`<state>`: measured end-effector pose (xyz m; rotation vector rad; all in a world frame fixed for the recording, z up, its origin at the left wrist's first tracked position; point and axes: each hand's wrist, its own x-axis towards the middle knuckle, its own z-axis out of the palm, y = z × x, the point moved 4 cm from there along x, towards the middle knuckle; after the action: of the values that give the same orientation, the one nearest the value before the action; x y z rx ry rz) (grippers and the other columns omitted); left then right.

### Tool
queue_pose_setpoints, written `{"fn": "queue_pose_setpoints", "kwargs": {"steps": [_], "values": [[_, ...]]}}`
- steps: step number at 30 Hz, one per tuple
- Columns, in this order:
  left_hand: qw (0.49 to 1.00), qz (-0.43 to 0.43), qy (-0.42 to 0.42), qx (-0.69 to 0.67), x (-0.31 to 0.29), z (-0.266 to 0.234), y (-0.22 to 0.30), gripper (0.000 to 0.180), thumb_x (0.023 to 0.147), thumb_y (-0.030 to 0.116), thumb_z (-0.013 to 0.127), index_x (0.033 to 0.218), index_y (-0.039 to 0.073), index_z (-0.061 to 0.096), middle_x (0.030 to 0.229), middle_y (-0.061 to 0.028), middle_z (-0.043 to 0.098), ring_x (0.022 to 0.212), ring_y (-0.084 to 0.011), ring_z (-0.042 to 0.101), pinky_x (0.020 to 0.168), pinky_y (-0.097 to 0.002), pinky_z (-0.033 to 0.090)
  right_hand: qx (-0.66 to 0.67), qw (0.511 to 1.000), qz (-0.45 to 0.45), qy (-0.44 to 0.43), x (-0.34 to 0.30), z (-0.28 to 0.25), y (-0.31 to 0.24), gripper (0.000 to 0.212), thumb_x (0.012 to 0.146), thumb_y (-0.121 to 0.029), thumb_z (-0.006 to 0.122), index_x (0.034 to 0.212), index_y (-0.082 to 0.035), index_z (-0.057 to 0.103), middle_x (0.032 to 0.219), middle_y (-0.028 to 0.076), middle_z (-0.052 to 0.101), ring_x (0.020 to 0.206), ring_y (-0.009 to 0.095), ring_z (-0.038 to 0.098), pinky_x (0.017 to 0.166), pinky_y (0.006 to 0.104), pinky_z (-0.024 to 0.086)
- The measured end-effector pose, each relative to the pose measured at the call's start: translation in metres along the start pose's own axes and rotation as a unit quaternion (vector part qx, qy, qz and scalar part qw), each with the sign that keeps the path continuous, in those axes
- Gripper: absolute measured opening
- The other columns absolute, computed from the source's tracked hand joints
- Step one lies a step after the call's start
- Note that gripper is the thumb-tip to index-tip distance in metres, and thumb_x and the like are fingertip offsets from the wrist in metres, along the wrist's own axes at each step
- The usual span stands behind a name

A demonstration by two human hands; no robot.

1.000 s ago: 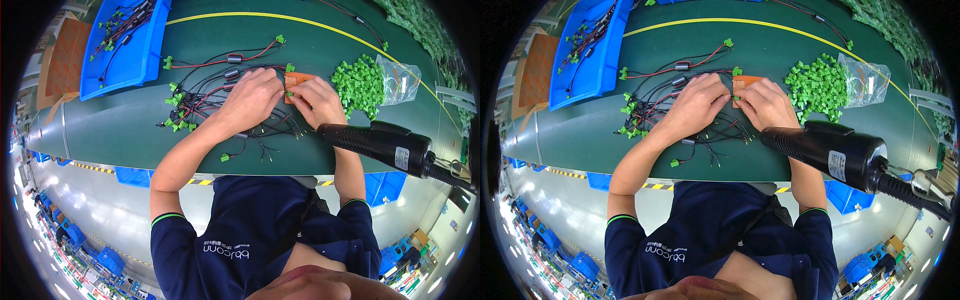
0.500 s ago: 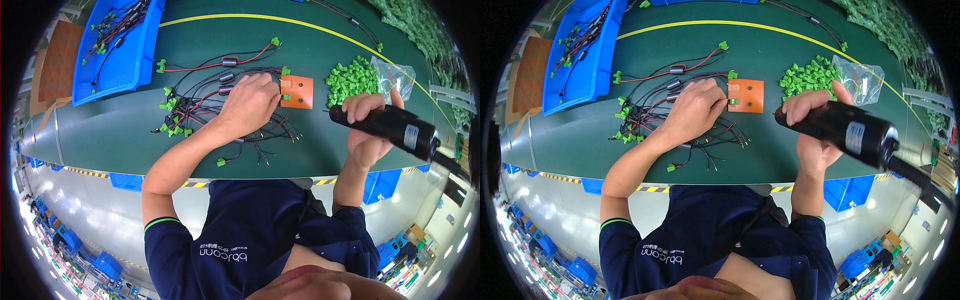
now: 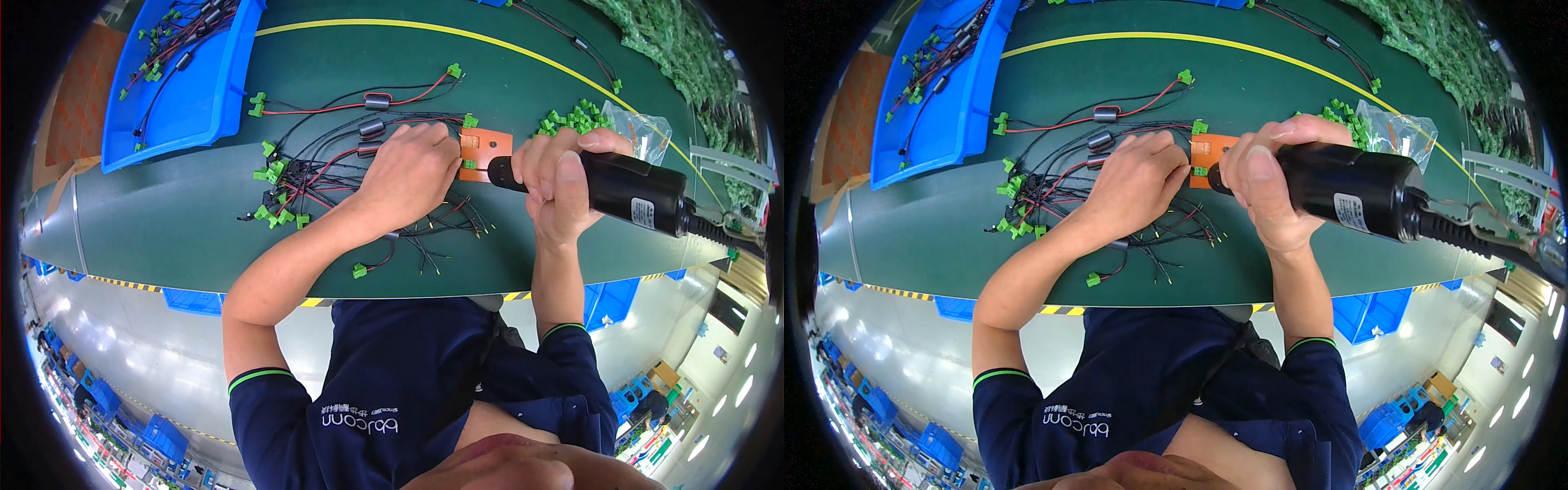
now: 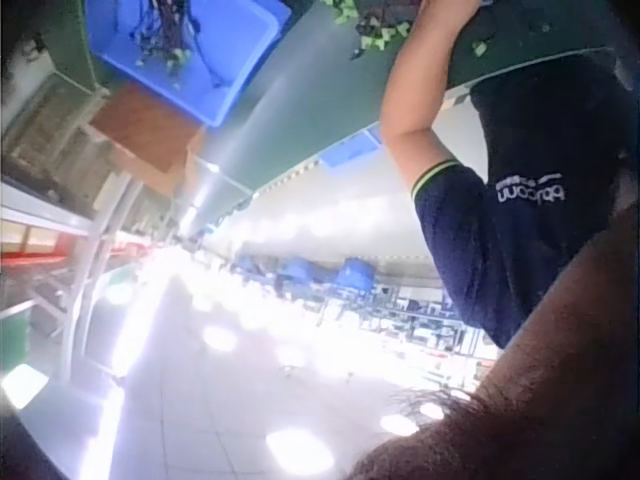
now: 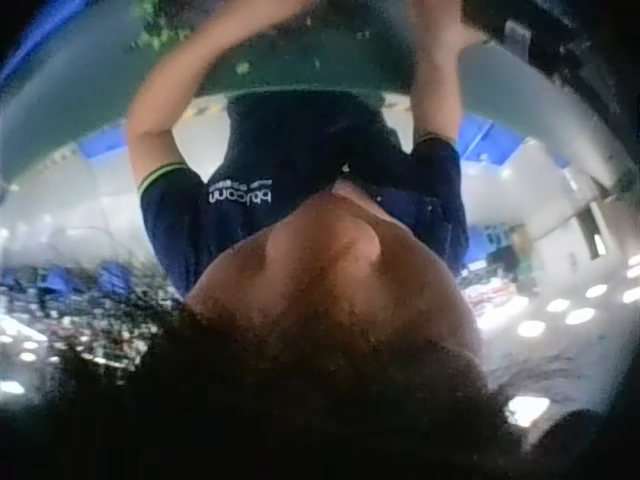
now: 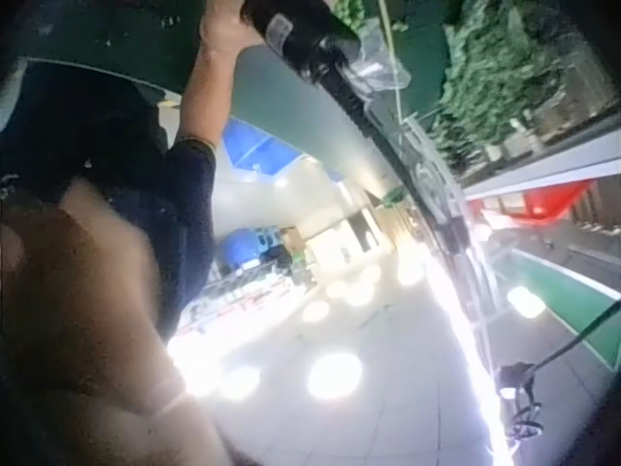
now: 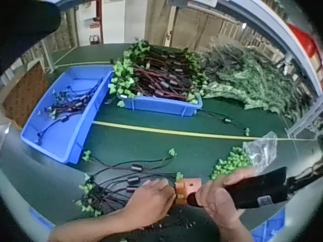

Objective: The person assembles wire harnesses by inserting wire ends into green connectors and tightening the connector screws using an electric screwdriver.

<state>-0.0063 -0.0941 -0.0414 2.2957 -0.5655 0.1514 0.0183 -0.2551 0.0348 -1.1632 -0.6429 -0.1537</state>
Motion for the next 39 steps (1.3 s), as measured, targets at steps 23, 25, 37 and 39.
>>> {"fn": "queue_pose_setpoints", "kwargs": {"steps": [23,25,37,39], "values": [[1.0,0.0,0.001,-0.002,-0.001,0.003,-0.003,0.009,0.09,0.01,0.069,0.086,0.003,0.064,0.084,-0.0111,0.056,0.085,-0.0316,0.061,0.077,-0.0444,0.047,0.1,0.99,0.054,-0.086,0.008,0.006,0.016,0.023,0.099,-0.001,0.062,0.108,-0.008,0.042,0.067,0.005,0.051,0.051,0.011,0.041,0.046,0.0306,0.039],[1.0,-0.003,0.001,0.002,-0.002,0.003,-0.003,0.009,0.09,0.01,0.069,0.086,0.003,0.064,0.084,-0.0111,0.057,0.085,-0.0316,0.061,0.077,-0.0444,0.047,0.092,0.99,0.059,-0.09,0.008,0.008,0.017,0.024,0.099,-0.001,0.063,0.107,-0.008,0.042,0.067,0.005,0.051,0.051,0.011,0.042,0.047,0.0308,0.039],[1.0,0.007,0.011,0.004,-0.002,0.003,-0.003,0.01,0.09,0.01,0.069,0.085,0.003,0.064,0.083,-0.0111,0.056,0.084,-0.0314,0.061,0.077,-0.0441,0.047,0.074,0.994,0.048,-0.072,0.007,0.007,0.013,0.023,0.099,-0.001,0.061,0.116,-0.006,0.046,0.067,0.005,0.05,0.051,0.011,0.041,0.047,0.0303,0.039],[1.0,0.004,0.019,-0.001,-0.002,0.001,-0.004,0.01,0.09,0.01,0.069,0.085,0.002,0.064,0.083,-0.0112,0.056,0.084,-0.0314,0.061,0.077,-0.0442,0.047,0.092,0.992,0.039,-0.081,0.008,0.005,0.012,0.025,0.1,-0.002,0.06,0.121,-0.006,0.048,0.066,0.005,0.05,0.05,0.012,0.041,0.047,0.03,0.038]]}}
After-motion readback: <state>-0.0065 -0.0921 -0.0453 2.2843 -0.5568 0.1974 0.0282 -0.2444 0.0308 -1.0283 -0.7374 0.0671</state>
